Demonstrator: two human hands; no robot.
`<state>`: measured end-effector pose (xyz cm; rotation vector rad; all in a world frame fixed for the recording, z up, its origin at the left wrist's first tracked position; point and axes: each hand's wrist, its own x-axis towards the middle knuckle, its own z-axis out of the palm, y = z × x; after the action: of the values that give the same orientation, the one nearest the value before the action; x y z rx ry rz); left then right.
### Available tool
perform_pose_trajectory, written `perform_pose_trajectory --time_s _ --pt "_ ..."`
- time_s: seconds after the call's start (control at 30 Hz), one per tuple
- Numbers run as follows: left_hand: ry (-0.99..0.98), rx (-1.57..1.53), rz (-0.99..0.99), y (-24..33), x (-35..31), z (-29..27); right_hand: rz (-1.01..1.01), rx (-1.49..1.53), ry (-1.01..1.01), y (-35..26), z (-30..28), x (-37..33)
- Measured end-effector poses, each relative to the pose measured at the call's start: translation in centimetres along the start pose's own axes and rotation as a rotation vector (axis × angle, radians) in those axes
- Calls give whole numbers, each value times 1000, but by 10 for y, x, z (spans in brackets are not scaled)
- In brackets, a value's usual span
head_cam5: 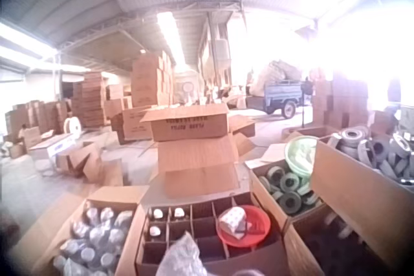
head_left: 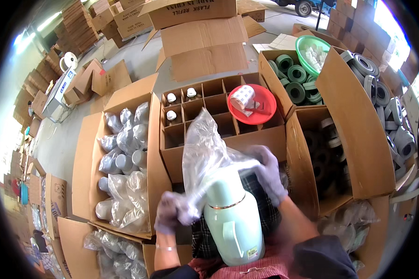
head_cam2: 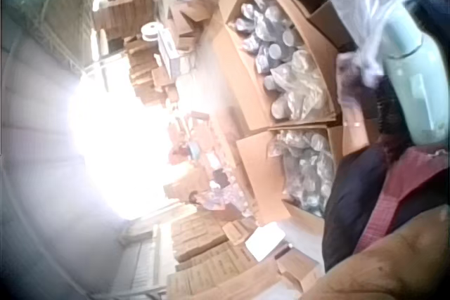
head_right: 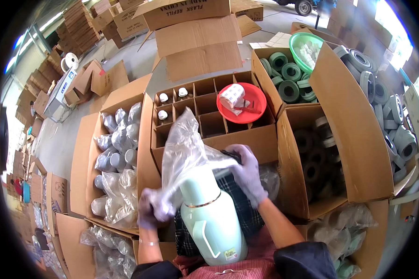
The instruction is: The person assembles light green thermos flasks by taking the flask body from a plastic bag, inserting a metal inner liner, placing a green lid ring, and screwing on the lid. The person repeats this process for multiple flasks, handling plastic bags, lids, and inner liners.
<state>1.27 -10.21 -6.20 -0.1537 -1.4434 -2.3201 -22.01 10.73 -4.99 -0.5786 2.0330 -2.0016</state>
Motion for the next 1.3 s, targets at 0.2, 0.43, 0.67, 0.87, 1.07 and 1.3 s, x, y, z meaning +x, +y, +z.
perform_pose_trajectory --time_s 0.2,0.43,0.67,0.87,1.07,1.3 --pt "-851 515 -245 58 5 85 -401 -475 13 -1 -42 -104" --pt "-797 544 -374 55 1 80 -665 -802 -234 -11 -74 -148" --pt "-780 221 -1094 26 -66 96 -422 -755 -753 -42 -118 -219" --pt "-976 132 -732 -12 -70 182 -263 -619 -219 -126 -55 -167" --pt "-1071 44 -835 -4 -67 188 130 -201 -176 -114 -98 -193" --pt "-968 242 -1022 -14 0 217 75 -92 1002 -185 -246 -363"
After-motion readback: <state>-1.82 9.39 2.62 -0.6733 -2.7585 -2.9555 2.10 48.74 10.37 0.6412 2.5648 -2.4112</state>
